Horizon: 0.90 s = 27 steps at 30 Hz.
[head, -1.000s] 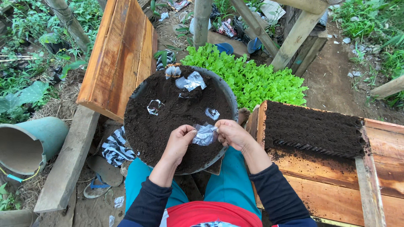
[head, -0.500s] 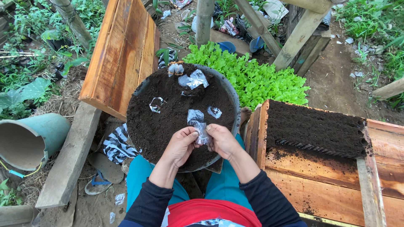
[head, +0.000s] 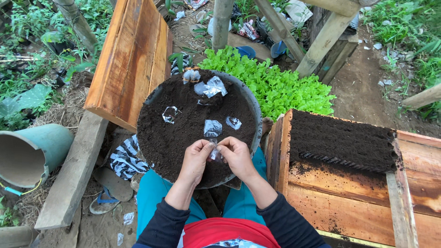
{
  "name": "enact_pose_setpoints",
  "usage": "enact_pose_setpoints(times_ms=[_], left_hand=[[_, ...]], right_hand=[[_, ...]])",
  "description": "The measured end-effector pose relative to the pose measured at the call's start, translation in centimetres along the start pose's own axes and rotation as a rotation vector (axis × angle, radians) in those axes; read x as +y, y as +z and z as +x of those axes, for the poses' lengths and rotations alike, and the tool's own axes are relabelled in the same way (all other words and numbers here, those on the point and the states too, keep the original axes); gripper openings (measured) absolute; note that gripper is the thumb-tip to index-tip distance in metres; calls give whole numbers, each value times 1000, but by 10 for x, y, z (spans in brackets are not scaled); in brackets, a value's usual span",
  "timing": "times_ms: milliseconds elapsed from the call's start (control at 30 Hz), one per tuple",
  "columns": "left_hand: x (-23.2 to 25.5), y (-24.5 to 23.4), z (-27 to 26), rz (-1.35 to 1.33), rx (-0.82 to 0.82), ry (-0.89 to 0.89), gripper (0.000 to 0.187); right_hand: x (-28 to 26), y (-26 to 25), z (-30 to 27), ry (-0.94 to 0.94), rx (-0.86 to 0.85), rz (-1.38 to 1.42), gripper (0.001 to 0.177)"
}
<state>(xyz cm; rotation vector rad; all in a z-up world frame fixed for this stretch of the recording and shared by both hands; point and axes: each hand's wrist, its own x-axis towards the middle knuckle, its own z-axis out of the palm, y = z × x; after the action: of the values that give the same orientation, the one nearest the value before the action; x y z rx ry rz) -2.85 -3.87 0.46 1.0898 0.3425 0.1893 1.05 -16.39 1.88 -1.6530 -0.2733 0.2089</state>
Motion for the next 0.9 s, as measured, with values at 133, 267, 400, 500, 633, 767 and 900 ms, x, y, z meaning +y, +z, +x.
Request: enact_pose_setpoints(times_ms=[133, 267, 400, 500, 633, 767, 900], left_hand=[[-3, -3, 0, -66, 53, -71, 11], [-26, -17, 16, -249, 39, -151, 10], [-11, -12, 11, -307, 27, -215, 14], [21, -2, -6, 33, 64, -117, 26], [45, -2, -18, 616, -51, 476, 25], [78, -12, -15, 608, 102, 692, 13], [85, -36, -5, 621, 190, 743, 20]], right_hand=[[-8, 2, -6, 40, 27, 74, 13], [-63, 5, -24, -212, -140, -444, 73], [-18, -5, -13, -316, -103, -485, 34], [-14, -4, -9, -353, -41, -458, 19], [-16, -2, -2, -376, -98, -663, 21], [10, -14, 14, -289, 9, -1414, 33], [-21, 29, 9, -563, -114, -1307, 38]])
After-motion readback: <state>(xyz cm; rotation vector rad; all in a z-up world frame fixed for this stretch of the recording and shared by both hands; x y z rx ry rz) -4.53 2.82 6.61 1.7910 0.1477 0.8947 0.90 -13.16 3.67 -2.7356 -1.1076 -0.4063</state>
